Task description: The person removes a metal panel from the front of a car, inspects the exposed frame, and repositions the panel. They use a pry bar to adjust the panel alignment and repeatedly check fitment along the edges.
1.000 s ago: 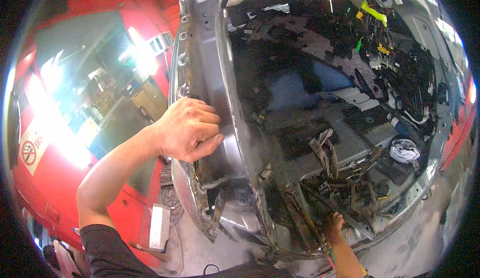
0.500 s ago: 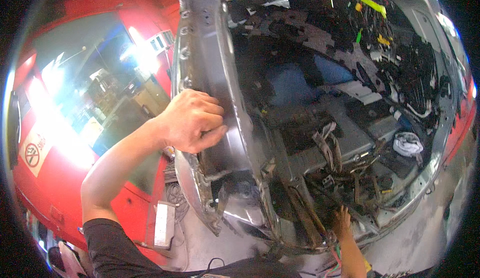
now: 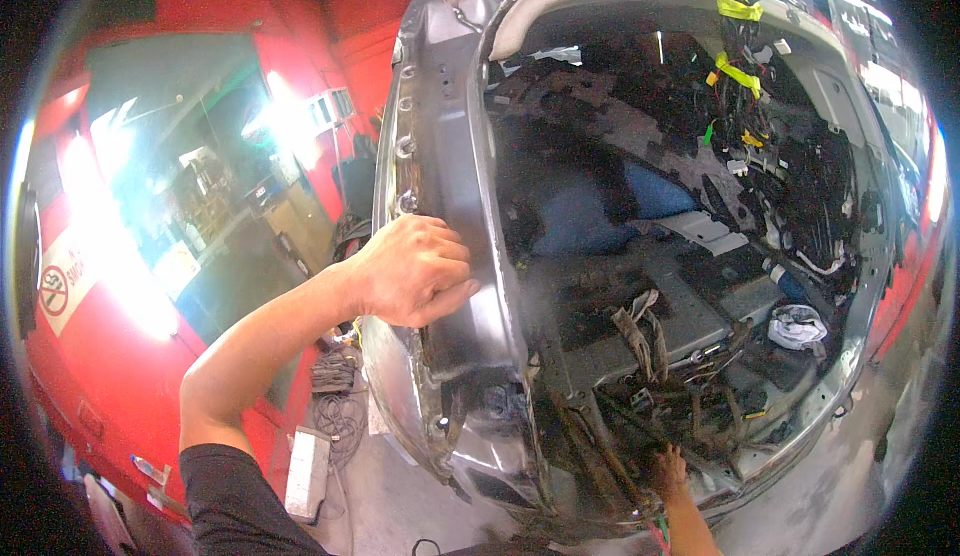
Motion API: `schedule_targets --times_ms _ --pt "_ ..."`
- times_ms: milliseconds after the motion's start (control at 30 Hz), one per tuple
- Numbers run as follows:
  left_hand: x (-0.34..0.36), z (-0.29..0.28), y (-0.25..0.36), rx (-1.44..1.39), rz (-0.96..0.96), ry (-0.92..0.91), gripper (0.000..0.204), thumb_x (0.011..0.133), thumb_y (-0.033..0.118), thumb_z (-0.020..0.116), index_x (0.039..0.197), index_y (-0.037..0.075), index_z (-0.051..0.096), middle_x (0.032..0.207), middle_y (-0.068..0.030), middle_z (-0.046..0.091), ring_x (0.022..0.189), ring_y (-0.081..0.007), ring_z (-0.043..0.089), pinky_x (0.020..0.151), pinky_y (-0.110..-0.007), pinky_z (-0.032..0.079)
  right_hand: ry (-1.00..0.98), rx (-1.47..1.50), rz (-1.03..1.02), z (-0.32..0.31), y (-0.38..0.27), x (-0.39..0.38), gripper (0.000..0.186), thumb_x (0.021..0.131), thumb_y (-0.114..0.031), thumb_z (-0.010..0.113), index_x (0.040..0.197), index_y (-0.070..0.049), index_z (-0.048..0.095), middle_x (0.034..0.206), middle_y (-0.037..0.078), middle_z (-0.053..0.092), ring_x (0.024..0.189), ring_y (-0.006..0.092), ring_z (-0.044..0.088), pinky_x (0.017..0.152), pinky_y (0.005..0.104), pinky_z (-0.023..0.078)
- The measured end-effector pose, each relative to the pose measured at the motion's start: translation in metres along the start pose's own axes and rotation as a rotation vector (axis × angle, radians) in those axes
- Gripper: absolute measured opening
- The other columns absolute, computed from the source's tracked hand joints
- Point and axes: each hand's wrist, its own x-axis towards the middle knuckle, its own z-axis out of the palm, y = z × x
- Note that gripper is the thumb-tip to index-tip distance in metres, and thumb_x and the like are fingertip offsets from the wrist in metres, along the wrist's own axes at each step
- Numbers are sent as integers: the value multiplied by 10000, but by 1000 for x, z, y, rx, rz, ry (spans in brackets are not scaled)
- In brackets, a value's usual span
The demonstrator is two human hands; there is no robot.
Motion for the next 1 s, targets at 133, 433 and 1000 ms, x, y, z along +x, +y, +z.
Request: schedule_targets --times_ms 133,433,1000 --pt "5 -8 2 4 -18 -59 256 776 110 648 582 48 493 625 -94 521 646 -309 556 640 -427 453 148 0 1 42 17 16 472 889 -214 561 1328 -45 517 1500 208 330 1405 425 243 1078 523 329" --pt "8 -11 12 297 -300 431 424 860 128 573 1262 1 527 1309 -198 490 1256 -328 443 1068 -466 315 775 693 -65 158 54 56 456 953 -340 436 1277 -40 548 1456 226 396 1381 448 285 1081 611 264" --pt "4 12 -10 -140 -886 641 502 973 213 459 1406 -37 412 1387 -175 481 1294 -247 437 1095 -344 303 655 866 78 68 9 -5 626 993 -425 258 1157 25 661 1470 189 410 1396 382 296 1142 426 235"
